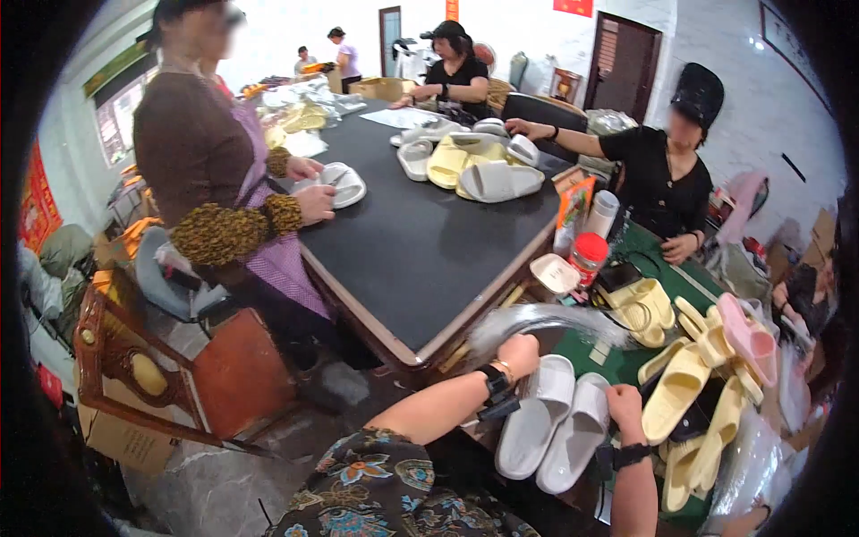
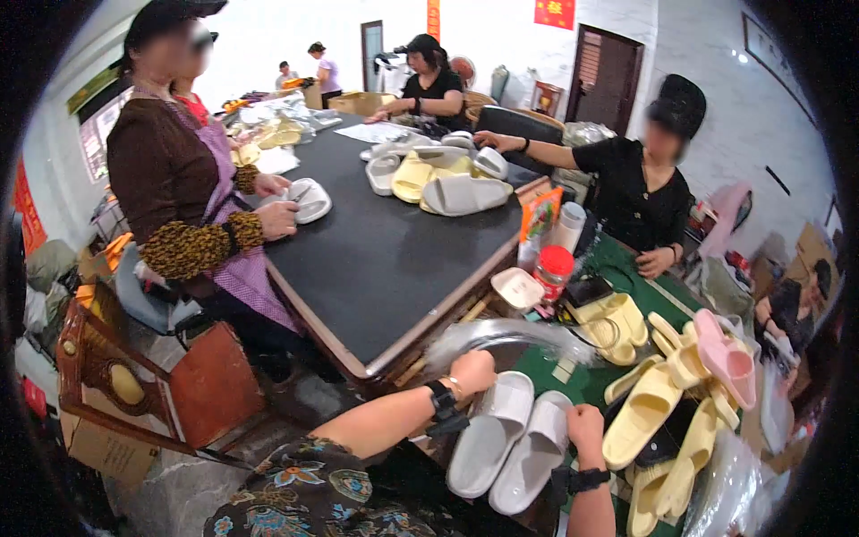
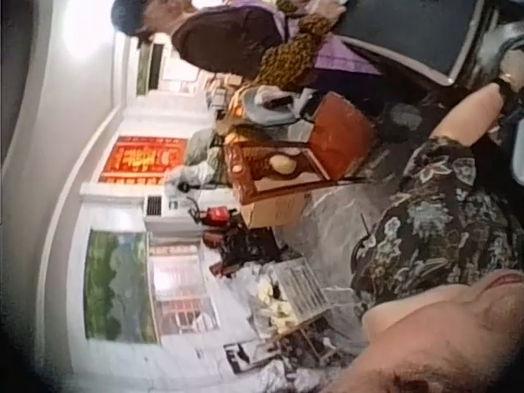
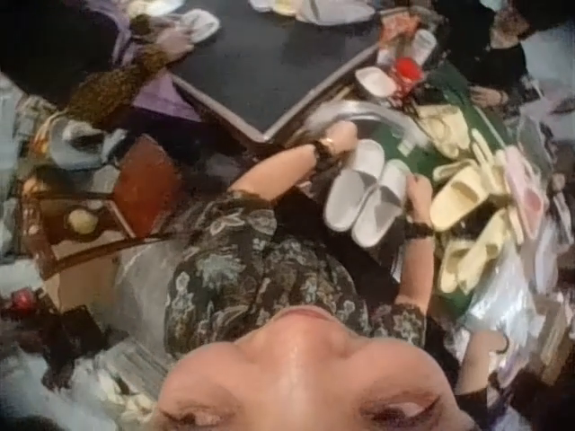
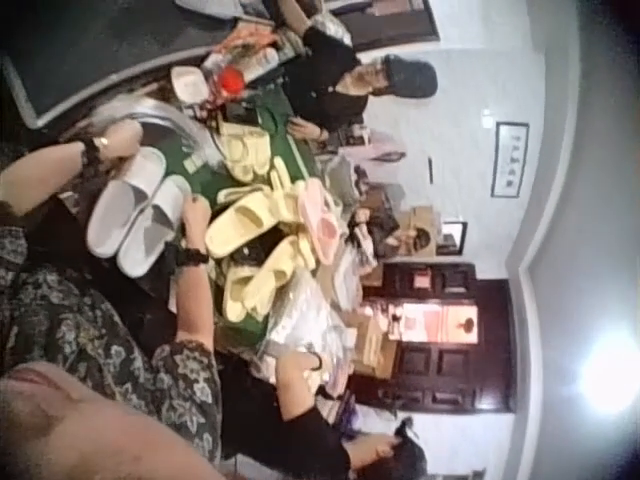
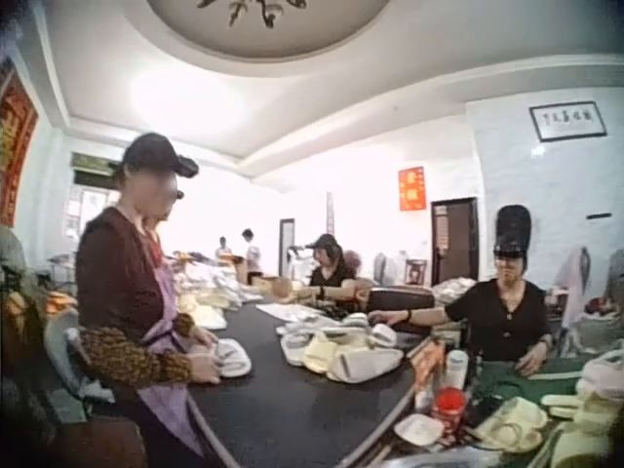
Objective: Assembling and checking slippers in a manufacturing setting.
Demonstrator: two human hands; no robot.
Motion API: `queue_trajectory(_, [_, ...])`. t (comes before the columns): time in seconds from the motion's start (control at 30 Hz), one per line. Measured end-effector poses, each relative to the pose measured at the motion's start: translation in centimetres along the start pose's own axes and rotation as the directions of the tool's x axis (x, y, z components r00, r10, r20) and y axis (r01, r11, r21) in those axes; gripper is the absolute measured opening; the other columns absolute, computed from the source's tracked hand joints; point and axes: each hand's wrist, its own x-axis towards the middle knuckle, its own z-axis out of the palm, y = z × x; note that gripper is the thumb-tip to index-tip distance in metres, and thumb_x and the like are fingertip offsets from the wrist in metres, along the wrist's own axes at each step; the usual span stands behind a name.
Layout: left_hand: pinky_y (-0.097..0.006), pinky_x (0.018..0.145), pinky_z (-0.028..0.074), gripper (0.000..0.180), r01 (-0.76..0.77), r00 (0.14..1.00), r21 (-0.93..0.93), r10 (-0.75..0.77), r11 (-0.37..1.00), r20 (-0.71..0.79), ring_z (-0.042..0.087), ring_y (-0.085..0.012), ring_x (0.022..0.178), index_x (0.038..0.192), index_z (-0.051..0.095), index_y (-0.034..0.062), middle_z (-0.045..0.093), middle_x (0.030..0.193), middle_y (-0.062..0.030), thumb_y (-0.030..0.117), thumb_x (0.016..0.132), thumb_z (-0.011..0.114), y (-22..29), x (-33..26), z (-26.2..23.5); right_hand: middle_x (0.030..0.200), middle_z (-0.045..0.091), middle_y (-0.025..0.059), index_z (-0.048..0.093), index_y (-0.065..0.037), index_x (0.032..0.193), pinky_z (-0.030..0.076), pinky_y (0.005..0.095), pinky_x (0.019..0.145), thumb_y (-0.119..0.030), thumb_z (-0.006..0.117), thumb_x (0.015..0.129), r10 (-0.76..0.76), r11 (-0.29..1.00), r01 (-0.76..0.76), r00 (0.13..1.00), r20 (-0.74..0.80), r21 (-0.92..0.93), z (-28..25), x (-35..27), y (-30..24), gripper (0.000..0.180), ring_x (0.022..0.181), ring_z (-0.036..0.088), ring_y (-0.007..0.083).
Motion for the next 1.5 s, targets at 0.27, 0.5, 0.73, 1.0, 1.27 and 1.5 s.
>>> queue_trajectory(0.27, [-0.044,0.07,0.055,0.016,-0.129,0.985,0.162,0.145,0.978,-0.097,0.068,-0.0374,0.079,0.079,0.07,-0.0004,0.068,0.082,-0.0232,0.008,0.075,0.056,1.4,-0.1,0.8,0.076,0.066,0.0222,0.072,-0.002,0.073,0.053,0.0414,0.075,-0.008,0.062,0.07,0.04,0.99,-0.056,0.991,-0.129,-0.126,0.9,1.9,1.3,0.013,0.078,0.067,0.0363])
queue_trajectory(0.5, [-0.046,0.066,0.054,0.019,-0.374,0.914,0.041,0.376,0.926,-0.152,0.067,-0.0375,0.076,0.081,0.065,0.0018,0.066,0.077,-0.022,0.02,0.084,0.062,3.6,1.4,2.9,0.074,0.066,0.0208,0.068,0.001,0.076,0.052,0.0422,0.068,-0.006,0.058,0.076,-0.102,0.994,0.106,0.95,-0.296,-0.003,0.6,2.3,-0.7,0.013,0.072,0.065,0.0362])
queue_trajectory(0.73, [-0.05,0.068,0.049,0.018,-0.387,0.922,-0.158,0.381,0.909,-0.065,0.062,-0.041,0.08,0.092,0.058,0.0037,0.064,0.083,-0.0218,0.021,0.09,0.053,5.4,-0.5,8.3,0.077,0.066,0.0186,0.066,0.002,0.086,0.05,0.0375,0.068,-0.008,0.062,0.08,-0.133,0.948,0.191,0.964,-0.229,0.256,4.6,0.5,-2.9,0.013,0.073,0.066,0.0314])
queue_trajectory(1.0, [-0.048,0.067,0.048,0.017,-0.36,0.931,-0.245,0.332,0.9,-0.15,0.062,-0.0386,0.077,0.092,0.059,0.0051,0.064,0.08,-0.0196,0.021,0.09,0.053,4.9,-1.3,8.0,0.072,0.066,0.016,0.065,0.003,0.084,0.05,0.0361,0.064,-0.01,0.063,0.08,-0.076,0.918,0.159,0.97,-0.232,0.362,4.0,0.1,-4.1,0.014,0.067,0.065,0.0264])
queue_trajectory(1.27, [-0.046,0.067,0.048,0.017,-0.362,0.929,-0.259,0.326,0.895,-0.172,0.062,-0.0377,0.077,0.091,0.06,0.0041,0.065,0.081,-0.0188,0.019,0.09,0.054,5.2,-1.4,8.2,0.068,0.065,0.011,0.063,0.004,0.078,0.047,0.0319,0.059,-0.012,0.062,0.081,-0.015,0.866,0.146,0.964,-0.267,0.478,5.1,0.9,-2.7,0.016,0.061,0.06,0.0167])
queue_trajectory(1.5, [-0.047,0.07,0.048,0.017,-0.351,0.935,-0.267,0.319,0.897,-0.158,0.062,-0.0376,0.08,0.093,0.06,0.0025,0.065,0.083,-0.019,0.018,0.09,0.053,5.0,-1.4,7.9,0.067,0.065,0.0081,0.066,0.004,0.079,0.046,0.0292,0.058,-0.011,0.063,0.08,-0.034,0.817,0.146,0.978,-0.207,0.558,4.3,0.4,-3.7,0.016,0.06,0.057,0.0123])
